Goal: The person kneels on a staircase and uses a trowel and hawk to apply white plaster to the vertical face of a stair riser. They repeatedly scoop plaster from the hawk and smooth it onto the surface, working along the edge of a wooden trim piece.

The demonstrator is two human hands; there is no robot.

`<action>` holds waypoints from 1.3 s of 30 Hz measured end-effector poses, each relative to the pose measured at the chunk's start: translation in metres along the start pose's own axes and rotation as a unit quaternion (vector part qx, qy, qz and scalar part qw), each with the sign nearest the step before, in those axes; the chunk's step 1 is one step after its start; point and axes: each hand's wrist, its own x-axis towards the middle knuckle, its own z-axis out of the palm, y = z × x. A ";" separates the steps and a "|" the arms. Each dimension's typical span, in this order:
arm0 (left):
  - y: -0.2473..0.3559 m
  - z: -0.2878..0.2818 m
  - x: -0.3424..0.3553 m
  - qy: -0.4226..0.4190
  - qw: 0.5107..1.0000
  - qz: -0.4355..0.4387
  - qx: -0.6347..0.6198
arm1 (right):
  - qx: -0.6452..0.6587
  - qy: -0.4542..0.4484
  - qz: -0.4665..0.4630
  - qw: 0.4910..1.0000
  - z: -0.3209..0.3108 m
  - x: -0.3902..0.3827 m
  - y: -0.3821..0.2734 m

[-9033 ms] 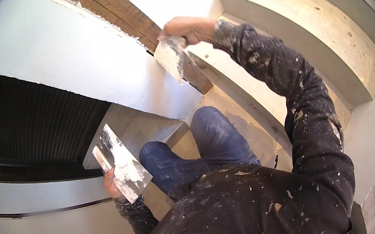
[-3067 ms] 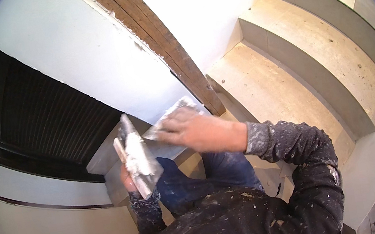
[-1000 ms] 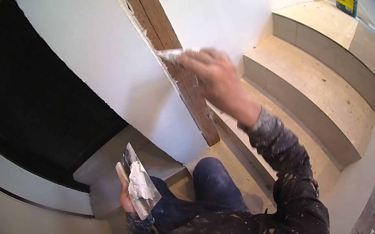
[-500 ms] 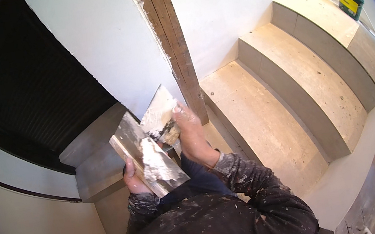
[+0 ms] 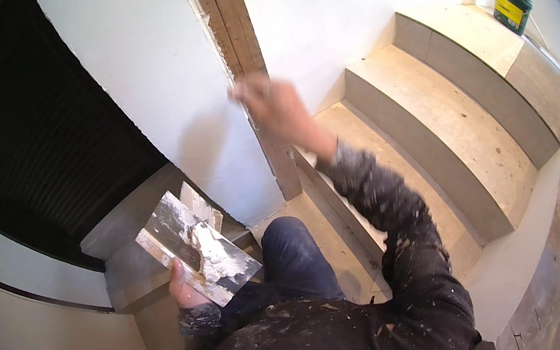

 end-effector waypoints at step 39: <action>0.009 -0.003 -0.001 0.027 0.999 -0.020 0.038 | -0.252 0.183 -0.279 0.908 -0.022 0.131 0.022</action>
